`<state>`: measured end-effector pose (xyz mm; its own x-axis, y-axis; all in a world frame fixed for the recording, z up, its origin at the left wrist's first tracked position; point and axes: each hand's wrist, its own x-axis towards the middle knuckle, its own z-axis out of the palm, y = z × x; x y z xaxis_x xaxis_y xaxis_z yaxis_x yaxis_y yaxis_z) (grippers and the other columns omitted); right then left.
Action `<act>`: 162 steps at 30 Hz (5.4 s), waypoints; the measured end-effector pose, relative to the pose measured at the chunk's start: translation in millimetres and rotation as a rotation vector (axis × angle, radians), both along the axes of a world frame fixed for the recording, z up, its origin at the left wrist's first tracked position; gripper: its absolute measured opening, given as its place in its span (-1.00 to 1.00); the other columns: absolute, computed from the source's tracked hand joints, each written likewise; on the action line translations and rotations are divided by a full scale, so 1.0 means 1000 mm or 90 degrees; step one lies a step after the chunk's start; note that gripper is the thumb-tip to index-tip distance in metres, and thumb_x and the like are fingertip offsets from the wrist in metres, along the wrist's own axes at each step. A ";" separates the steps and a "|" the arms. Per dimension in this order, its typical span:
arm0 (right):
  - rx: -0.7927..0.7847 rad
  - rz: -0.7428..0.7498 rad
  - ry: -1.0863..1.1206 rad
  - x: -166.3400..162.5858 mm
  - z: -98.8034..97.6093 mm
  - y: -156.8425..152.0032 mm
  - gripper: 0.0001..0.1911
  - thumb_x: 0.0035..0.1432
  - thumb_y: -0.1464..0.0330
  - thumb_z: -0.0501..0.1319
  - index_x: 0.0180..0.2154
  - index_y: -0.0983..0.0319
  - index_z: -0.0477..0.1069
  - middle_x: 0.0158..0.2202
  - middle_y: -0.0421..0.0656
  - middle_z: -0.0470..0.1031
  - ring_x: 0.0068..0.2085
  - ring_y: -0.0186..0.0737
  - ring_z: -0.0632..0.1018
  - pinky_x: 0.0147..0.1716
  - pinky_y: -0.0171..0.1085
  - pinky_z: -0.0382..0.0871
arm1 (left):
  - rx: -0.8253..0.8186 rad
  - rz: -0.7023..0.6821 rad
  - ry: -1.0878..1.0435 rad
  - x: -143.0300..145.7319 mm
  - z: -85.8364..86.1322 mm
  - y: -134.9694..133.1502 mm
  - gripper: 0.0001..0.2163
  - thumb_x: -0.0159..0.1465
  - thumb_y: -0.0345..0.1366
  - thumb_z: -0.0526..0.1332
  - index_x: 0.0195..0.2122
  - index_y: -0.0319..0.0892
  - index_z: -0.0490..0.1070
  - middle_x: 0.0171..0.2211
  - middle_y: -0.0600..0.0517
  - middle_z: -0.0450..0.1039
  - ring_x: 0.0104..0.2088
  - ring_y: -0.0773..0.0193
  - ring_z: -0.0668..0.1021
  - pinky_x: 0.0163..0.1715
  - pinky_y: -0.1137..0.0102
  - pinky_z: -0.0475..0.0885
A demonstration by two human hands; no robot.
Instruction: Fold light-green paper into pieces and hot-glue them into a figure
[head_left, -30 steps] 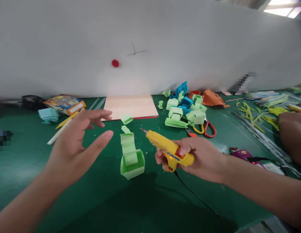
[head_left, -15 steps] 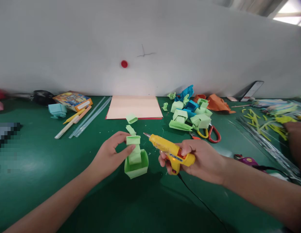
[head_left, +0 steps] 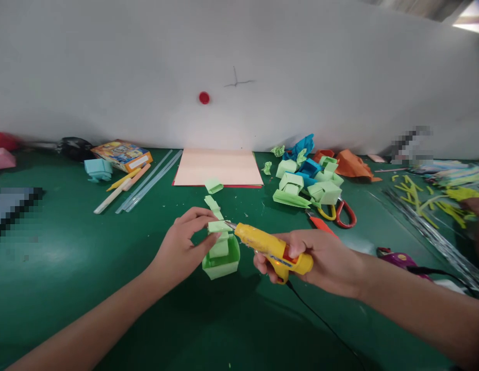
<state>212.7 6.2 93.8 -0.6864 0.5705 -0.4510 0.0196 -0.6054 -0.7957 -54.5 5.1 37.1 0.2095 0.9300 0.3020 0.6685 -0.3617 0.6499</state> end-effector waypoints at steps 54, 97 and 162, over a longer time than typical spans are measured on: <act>-0.024 0.018 -0.025 0.001 -0.005 -0.007 -0.70 0.03 0.32 0.07 -0.27 0.33 0.47 -0.23 0.00 0.43 -0.30 -0.16 0.38 -0.23 -0.19 0.24 | 0.134 0.032 0.049 0.006 -0.013 -0.007 -0.80 0.29 -0.46 0.22 -0.16 -0.06 0.57 0.01 -0.06 0.41 0.02 0.00 0.45 0.07 0.00 0.29; -0.023 0.000 -0.031 0.004 -0.002 -0.007 -0.68 0.01 0.32 0.09 -0.27 0.37 0.49 -0.27 0.03 0.44 -0.32 -0.16 0.38 -0.26 -0.19 0.26 | 0.144 0.035 0.053 0.007 -0.013 -0.007 -0.79 0.26 -0.48 0.21 -0.18 -0.07 0.56 0.04 -0.06 0.37 -0.05 0.06 0.41 0.01 0.06 0.33; -0.014 -0.014 -0.056 0.006 -0.005 -0.007 -0.65 0.00 0.31 0.14 -0.20 0.36 0.50 -0.30 -0.04 0.42 -0.36 -0.23 0.36 -0.33 -0.28 0.23 | 0.165 0.039 0.093 0.009 -0.013 -0.011 -0.83 0.28 -0.45 0.23 -0.21 -0.10 0.59 0.06 -0.12 0.39 0.01 -0.05 0.40 0.00 -0.01 0.31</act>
<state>218.4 -0.5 88.8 -0.6308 0.5744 -0.5216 0.0750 -0.6240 -0.7778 -45.1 -6.1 24.6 0.2140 0.8385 0.5010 0.7743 -0.4584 0.4364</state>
